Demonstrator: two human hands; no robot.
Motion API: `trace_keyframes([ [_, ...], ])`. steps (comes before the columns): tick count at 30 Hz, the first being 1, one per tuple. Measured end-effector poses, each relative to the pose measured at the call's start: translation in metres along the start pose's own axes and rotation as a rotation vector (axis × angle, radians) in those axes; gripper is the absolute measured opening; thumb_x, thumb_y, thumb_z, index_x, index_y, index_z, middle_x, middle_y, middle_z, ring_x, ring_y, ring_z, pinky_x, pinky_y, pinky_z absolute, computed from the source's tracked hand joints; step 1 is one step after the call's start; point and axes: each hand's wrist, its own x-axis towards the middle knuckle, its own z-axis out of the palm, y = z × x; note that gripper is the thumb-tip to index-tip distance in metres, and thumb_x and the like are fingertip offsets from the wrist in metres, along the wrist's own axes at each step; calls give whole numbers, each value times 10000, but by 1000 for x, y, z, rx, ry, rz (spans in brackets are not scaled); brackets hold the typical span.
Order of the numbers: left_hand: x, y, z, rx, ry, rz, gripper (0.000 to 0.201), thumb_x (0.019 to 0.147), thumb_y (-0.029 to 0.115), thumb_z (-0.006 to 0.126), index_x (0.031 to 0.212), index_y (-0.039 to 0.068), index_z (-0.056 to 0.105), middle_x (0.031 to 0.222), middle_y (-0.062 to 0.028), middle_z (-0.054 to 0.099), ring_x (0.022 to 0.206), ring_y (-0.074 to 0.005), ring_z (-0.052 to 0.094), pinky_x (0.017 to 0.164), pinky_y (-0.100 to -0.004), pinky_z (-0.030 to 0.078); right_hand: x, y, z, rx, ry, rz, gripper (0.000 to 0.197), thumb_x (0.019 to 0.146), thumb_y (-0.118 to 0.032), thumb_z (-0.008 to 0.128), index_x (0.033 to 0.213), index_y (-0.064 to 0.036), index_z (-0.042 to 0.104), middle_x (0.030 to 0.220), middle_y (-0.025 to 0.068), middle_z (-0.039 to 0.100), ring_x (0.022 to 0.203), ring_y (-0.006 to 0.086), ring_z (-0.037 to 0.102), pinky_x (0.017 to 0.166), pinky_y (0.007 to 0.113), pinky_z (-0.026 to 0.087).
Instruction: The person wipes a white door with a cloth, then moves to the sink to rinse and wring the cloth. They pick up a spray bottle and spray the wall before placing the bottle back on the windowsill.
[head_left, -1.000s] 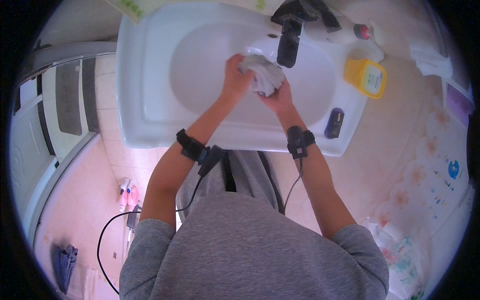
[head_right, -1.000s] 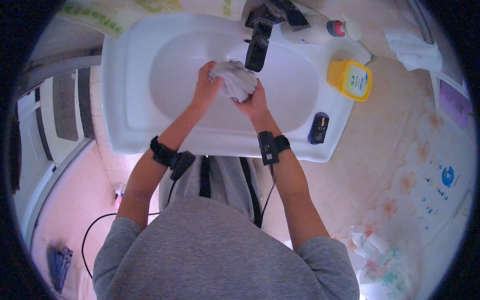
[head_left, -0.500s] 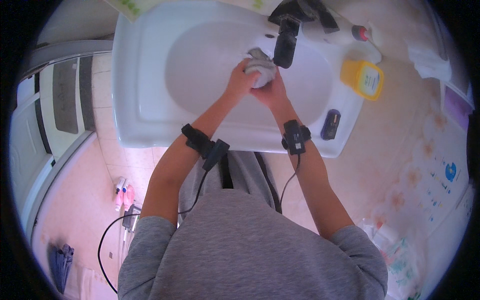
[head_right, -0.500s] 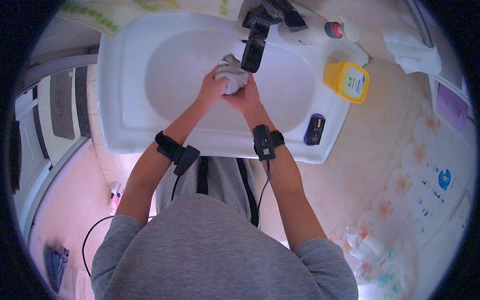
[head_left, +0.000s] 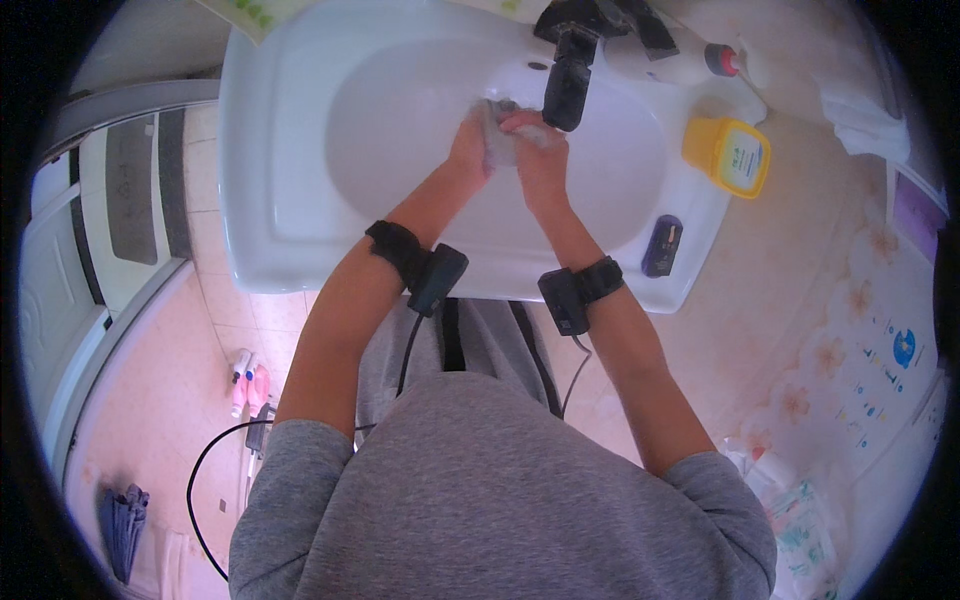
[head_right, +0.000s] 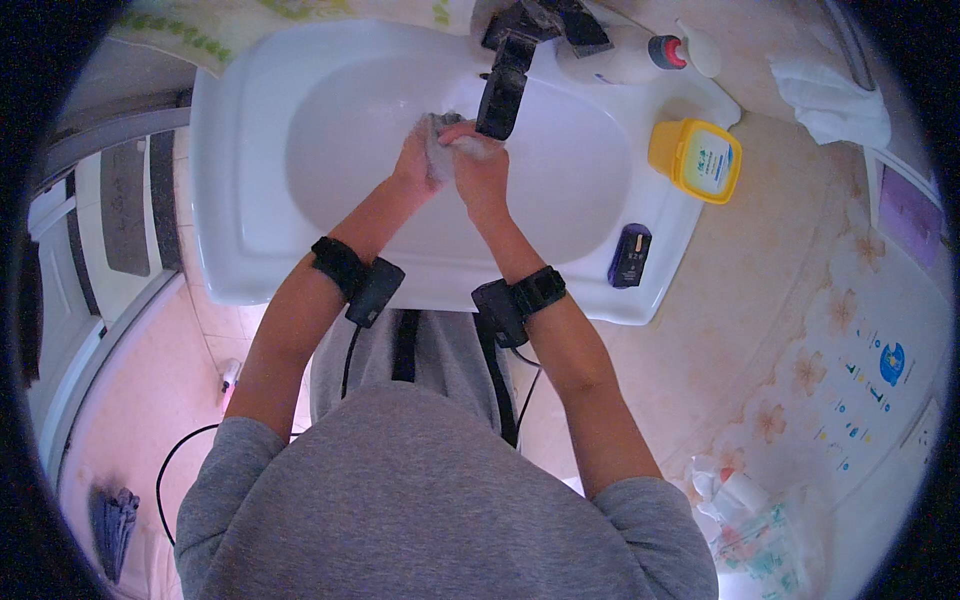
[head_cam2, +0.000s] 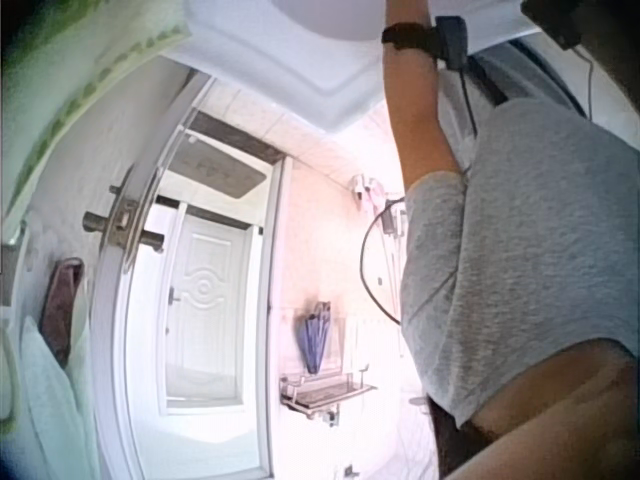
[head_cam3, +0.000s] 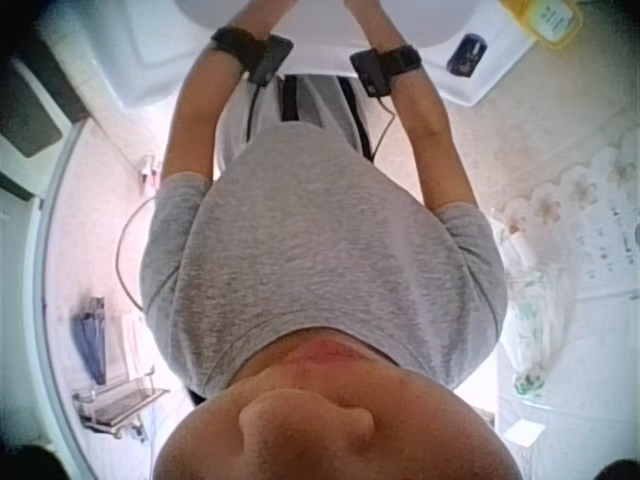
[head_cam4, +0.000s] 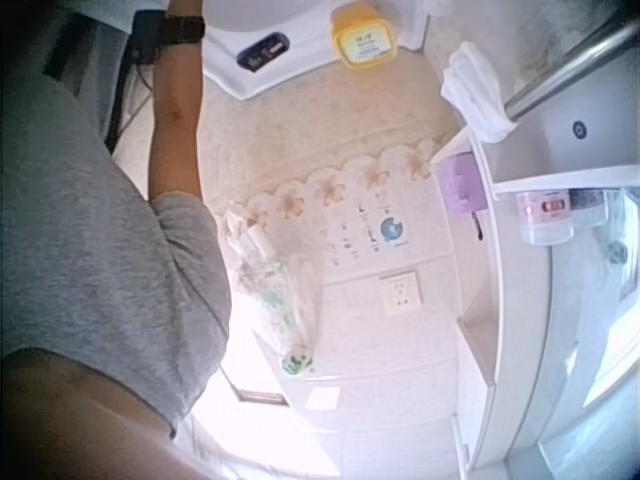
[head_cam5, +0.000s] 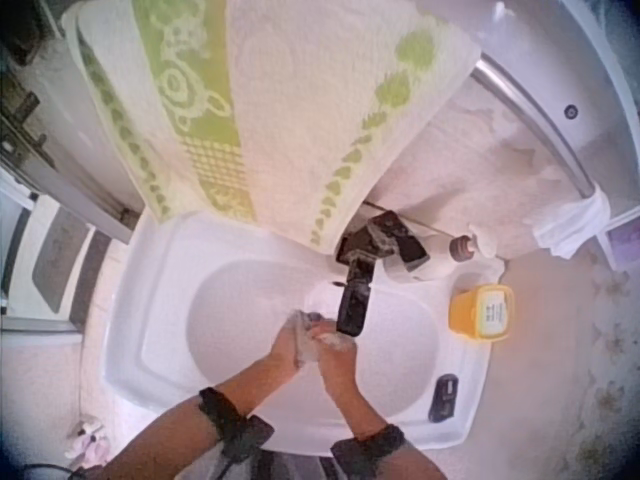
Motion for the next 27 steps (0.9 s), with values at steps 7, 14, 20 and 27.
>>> trace_keyframes([
  [7,-12,18,13,58,-53,-368,286,853,301,431,976,77,559,948,-64,572,868,-206,553,771,-347,462,-3,-6,-29,-424,-250,-240,238,632,40,490,825,-54,592,894,113,591,923,271,548,854,321,407],
  [14,-25,23,15,1695,17,191,570,748,519,566,1087,61,550,992,-121,596,941,-270,554,773,-373,442,-26,14,-55,-444,-228,27,628,742,-57,594,1297,-77,300,1305,81,329,1205,228,355,964,336,326],
  [20,-34,14,33,1613,-122,407,444,748,403,600,1012,46,601,984,-141,594,952,-282,549,829,-346,420,-15,79,-56,-571,-290,-70,756,717,-256,690,1295,-24,262,1285,174,317,1198,302,335,961,398,319],
  [27,-26,7,-29,1610,288,385,385,737,233,632,1060,40,550,1050,-121,578,984,-274,543,839,-339,426,13,105,-49,-351,74,288,523,732,-224,667,1165,-85,408,1086,121,473,916,229,490,756,345,430],
])
